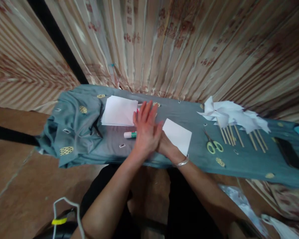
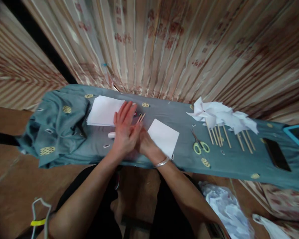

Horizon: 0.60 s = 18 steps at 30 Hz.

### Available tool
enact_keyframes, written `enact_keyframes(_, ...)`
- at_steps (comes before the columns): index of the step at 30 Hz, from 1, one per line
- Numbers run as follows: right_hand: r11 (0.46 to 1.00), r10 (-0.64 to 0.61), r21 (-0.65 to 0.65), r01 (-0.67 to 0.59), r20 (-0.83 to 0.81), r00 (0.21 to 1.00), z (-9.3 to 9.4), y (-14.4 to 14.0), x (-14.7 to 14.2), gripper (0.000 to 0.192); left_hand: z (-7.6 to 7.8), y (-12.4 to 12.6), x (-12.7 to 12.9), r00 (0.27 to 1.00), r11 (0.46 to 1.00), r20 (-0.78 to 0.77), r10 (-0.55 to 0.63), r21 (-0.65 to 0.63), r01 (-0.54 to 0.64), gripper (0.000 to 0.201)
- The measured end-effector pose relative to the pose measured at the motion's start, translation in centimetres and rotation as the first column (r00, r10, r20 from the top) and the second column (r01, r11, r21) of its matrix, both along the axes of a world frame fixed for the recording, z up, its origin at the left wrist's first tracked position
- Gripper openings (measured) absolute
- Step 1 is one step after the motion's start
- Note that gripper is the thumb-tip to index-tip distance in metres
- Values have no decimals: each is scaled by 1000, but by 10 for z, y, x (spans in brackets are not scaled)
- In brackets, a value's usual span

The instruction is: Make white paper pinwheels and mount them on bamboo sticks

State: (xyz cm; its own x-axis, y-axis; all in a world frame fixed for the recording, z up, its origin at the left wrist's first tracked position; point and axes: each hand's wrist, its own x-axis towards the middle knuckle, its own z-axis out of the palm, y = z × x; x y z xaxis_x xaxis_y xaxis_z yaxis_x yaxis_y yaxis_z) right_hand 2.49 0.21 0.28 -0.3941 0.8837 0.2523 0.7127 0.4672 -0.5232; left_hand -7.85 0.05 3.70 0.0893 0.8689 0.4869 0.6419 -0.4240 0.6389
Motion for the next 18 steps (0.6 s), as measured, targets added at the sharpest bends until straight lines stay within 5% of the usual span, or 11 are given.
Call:
enact_keyframes(3,995,35,-92,-35,4,999,16,-22,28,27,-1,2,-12,999,998,27,-43,-35,44,44)
enact_keyframes(6,962,-120,-265,62,-207,971,31,-48,66,23,-6,-7,-9,958,947,166,-235,-183,264,42)
enact_keyframes(11,853,-343,-519,47,-492,800,39,-78,127,26,-16,-38,27,807,673,433,-401,-458,580,38)
enact_keyframes(15,775,-464,-632,-27,-597,655,38,-83,156,29,-22,-50,58,718,469,607,-341,-552,690,36)
enact_keyframes(18,721,-496,-684,-106,-617,611,38,-79,166,33,-24,-48,76,653,346,733,-188,-573,743,37)
